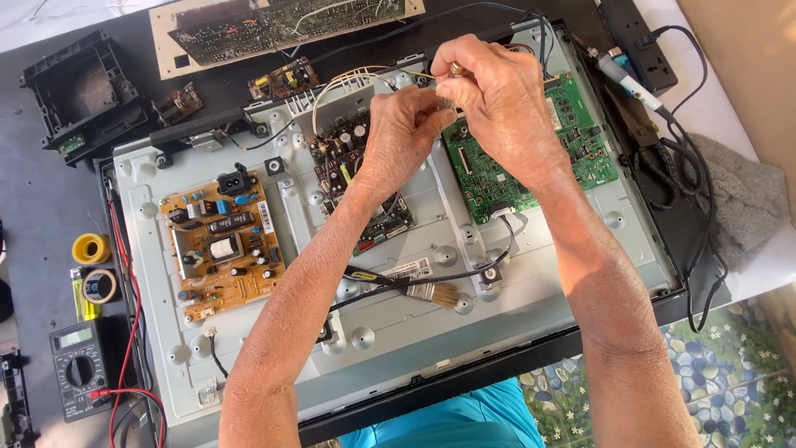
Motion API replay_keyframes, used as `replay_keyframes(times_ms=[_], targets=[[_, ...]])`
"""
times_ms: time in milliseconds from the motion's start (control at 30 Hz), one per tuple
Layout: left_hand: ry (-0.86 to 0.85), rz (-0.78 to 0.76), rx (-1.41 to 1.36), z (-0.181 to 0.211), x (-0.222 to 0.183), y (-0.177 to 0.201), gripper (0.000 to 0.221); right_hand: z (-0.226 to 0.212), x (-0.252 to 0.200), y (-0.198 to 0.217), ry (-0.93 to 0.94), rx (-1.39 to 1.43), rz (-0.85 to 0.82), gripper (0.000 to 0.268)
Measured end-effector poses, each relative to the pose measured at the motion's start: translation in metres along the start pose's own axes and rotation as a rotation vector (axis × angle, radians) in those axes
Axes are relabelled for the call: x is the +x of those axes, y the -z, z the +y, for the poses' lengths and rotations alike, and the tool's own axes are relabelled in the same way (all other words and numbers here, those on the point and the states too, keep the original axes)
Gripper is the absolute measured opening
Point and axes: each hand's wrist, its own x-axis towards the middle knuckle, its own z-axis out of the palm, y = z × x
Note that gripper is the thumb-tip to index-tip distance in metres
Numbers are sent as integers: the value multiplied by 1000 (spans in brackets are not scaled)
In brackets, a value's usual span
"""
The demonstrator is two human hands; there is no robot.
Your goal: Reassembling the internal components of a television by connecting cables and securing circuit boards.
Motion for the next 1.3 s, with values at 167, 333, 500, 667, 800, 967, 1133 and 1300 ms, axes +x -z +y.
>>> replay_keyframes(times_ms=[167,333,500,667,800,967,1133,1300], targets=[[-41,-3,12,-8,1,-1,31,2,4,-8,-45,-26,27,12],[-71,24,-24,3,-4,5,30,-9,4,-11,-130,-39,4,8],[42,-220,237,61,-21,45,33,-6,-2,-11,18,-62,64,16],[-4,-504,488,133,-86,103,41,-6,-6,-9,122,-77,48,6],[-115,-530,751,167,-156,137,54,15,-8,-24,88,-238,181,7],[199,-511,796,88,-289,149,45,14,-24,-9,107,-99,203,31],[524,-1037,232,73,-396,141,89,25,-39,-7,77,-10,262,13],[1499,-1414,-35,129,-247,49,81,24,-53,-7,1,-130,246,26]])
